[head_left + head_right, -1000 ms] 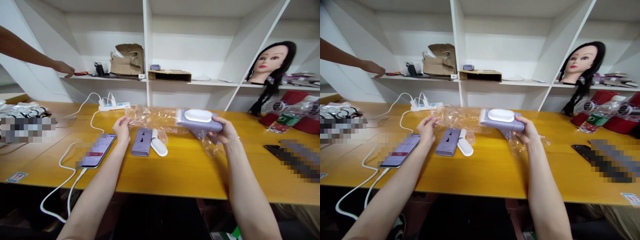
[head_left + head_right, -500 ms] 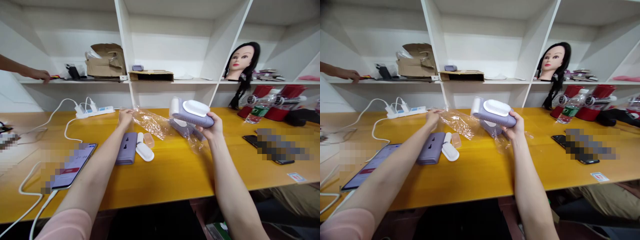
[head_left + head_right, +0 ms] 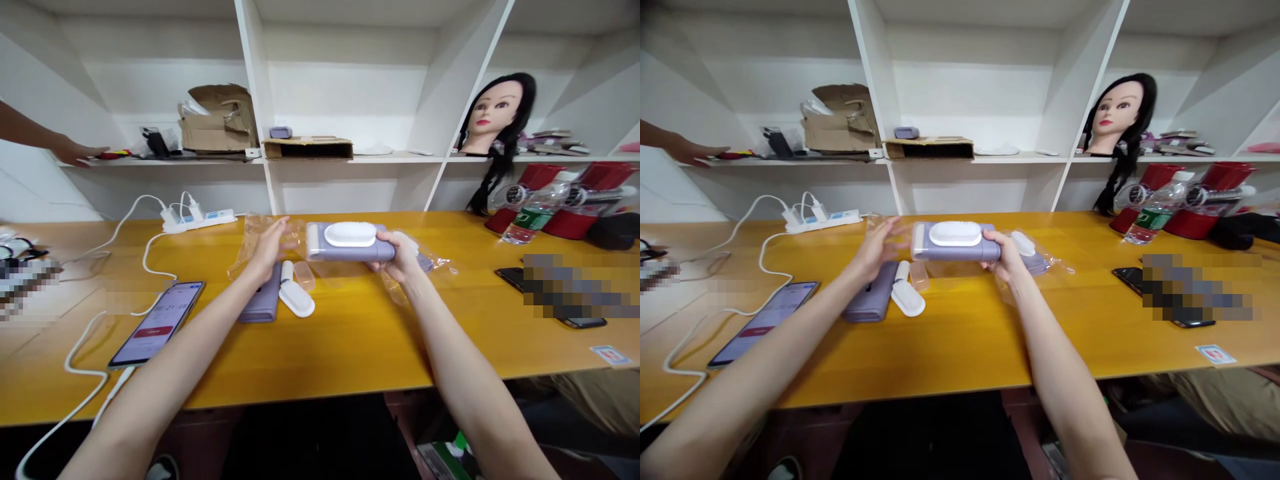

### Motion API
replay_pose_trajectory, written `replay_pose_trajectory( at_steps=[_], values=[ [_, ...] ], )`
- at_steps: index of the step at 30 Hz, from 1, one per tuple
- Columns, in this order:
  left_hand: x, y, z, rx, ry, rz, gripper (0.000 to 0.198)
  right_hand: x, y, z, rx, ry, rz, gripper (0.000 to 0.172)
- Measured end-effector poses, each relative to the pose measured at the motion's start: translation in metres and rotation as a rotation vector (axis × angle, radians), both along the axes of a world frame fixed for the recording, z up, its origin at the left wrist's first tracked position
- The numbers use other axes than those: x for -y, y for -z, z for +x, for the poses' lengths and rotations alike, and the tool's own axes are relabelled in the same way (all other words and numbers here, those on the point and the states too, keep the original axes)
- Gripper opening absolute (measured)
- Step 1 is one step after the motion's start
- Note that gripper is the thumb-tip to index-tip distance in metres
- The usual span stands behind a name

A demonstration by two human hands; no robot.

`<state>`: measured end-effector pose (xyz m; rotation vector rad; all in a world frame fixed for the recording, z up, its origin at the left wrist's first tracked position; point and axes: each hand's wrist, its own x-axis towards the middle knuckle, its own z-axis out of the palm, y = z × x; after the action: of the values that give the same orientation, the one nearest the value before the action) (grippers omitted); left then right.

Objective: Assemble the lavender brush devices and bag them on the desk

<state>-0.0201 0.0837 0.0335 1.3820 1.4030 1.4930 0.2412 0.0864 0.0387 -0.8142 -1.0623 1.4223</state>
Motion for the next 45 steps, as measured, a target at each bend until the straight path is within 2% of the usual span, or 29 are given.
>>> replay_pose_trajectory(
  at_steps=[1,3,6,8,11,13,16,18,20,23,29,37,42,45],
  values=[
    [0.015,0.004,0.003,0.099,0.112,-0.064,0.054,0.002,0.003,-0.008,0.018,-0.044,-0.014,0.016],
    [0.037,0.013,0.005,0.200,0.169,-0.068,0.053,0.009,0.008,-0.024,0.056,-0.149,-0.045,0.017],
    [0.047,0.030,0.001,0.119,-0.006,0.116,0.039,0.018,0.014,-0.040,0.134,-0.307,-0.048,0.023],
    [0.045,0.039,-0.004,0.078,-0.054,0.179,0.034,0.022,0.015,-0.044,0.180,-0.370,-0.045,0.025],
    [0.041,0.048,-0.010,0.041,-0.079,0.226,0.030,0.026,0.015,-0.045,0.231,-0.386,-0.031,0.026],
    [0.044,0.048,-0.010,0.010,-0.090,0.233,0.028,0.027,0.016,-0.047,0.300,-0.339,0.009,0.027],
    [0.052,0.046,-0.007,-0.081,-0.116,0.200,0.026,0.027,0.023,-0.056,0.438,-0.150,0.104,0.029],
    [0.056,0.045,-0.007,-0.169,-0.132,0.176,0.026,0.026,0.030,-0.062,0.467,-0.040,0.150,0.034],
    [0.056,0.045,-0.009,-0.251,-0.137,0.168,0.025,0.026,0.034,-0.066,0.450,0.008,0.177,0.038],
    [0.053,0.048,-0.015,-0.261,-0.119,0.167,0.025,0.025,0.035,-0.067,0.424,0.029,0.205,0.041],
    [0.050,0.049,-0.019,-0.085,-0.045,0.217,0.028,0.026,0.029,-0.065,0.328,-0.008,0.219,0.038],
    [0.057,0.045,-0.011,-0.178,-0.217,0.272,0.025,0.034,0.030,-0.075,0.300,0.142,0.227,0.028],
    [0.053,0.045,-0.012,-0.064,-0.105,0.225,0.028,0.032,0.029,-0.075,0.284,0.124,0.216,0.029],
    [0.055,0.040,-0.010,-0.185,-0.154,0.255,0.026,0.029,0.027,-0.073,0.301,0.148,0.221,0.029]
  ],
)
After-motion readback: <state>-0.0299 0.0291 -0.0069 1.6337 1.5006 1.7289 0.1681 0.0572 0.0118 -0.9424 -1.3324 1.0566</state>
